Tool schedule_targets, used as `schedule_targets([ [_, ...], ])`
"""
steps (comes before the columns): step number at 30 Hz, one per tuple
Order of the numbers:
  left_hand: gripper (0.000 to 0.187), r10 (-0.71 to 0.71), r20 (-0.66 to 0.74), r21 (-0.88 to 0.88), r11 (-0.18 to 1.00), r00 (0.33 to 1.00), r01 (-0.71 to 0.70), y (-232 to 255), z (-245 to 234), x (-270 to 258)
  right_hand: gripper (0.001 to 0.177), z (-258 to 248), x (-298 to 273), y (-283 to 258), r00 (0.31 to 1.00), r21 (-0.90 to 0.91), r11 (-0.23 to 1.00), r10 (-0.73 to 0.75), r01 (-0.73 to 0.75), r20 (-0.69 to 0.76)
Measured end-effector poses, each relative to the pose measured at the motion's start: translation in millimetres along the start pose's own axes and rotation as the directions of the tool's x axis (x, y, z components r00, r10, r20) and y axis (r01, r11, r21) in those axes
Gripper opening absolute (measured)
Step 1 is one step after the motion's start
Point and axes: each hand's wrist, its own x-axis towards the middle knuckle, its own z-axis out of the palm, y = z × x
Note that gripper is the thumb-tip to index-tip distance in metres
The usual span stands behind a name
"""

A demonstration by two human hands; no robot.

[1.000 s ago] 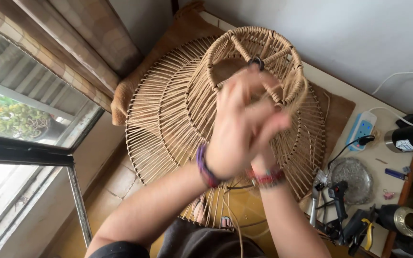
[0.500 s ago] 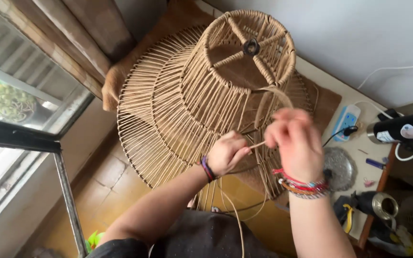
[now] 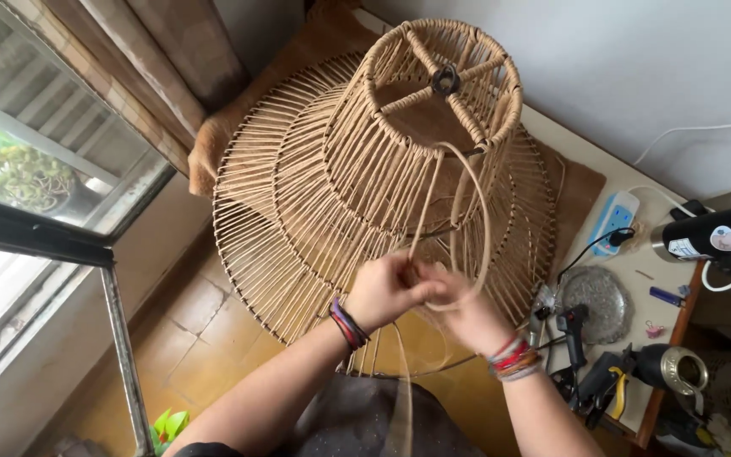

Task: Weaving and assembling a wicker lampshade using thin wooden strands and pliers

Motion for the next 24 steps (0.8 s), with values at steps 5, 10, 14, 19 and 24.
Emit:
schedule_targets([
  [5, 0.041, 0.317, -0.111, 0.672, 0.722, 0.942, -0.163, -59, 2, 20, 0.057, -35, -8, 5, 0.880, 0.597, 0.663, -0.441, 0.451, -0.176],
  [10, 0.030, 0.057, 0.085, -0.025, 0.998, 0.995, -0.055, -11, -7, -7, 0.027, 28, -29, 77, 0.937, -0.479, 0.875, 0.105, 0.071, 0.332],
  [14, 0.043, 0.149, -0.021, 0.493, 0.862, 0.989, -0.119, 23, -11, -19, 0.053, 1, -27, 30, 0.985, 0.306, 0.939, -0.130, 0.158, -0.110],
  [19, 0.041, 0.225, -0.033, 0.688, 0.712, 0.974, -0.141, -27, -2, 0, 0.036, -4, -36, 13, 0.937, 0.497, 0.795, -0.281, 0.349, -0.208],
  [24, 0.033, -0.088, 0.089, 0.126, 0.989, 0.992, 0.077, 34, 0, -23, 0.035, 20, -43, 20, 0.868, -0.534, 0.838, 0.347, -0.117, 0.355],
])
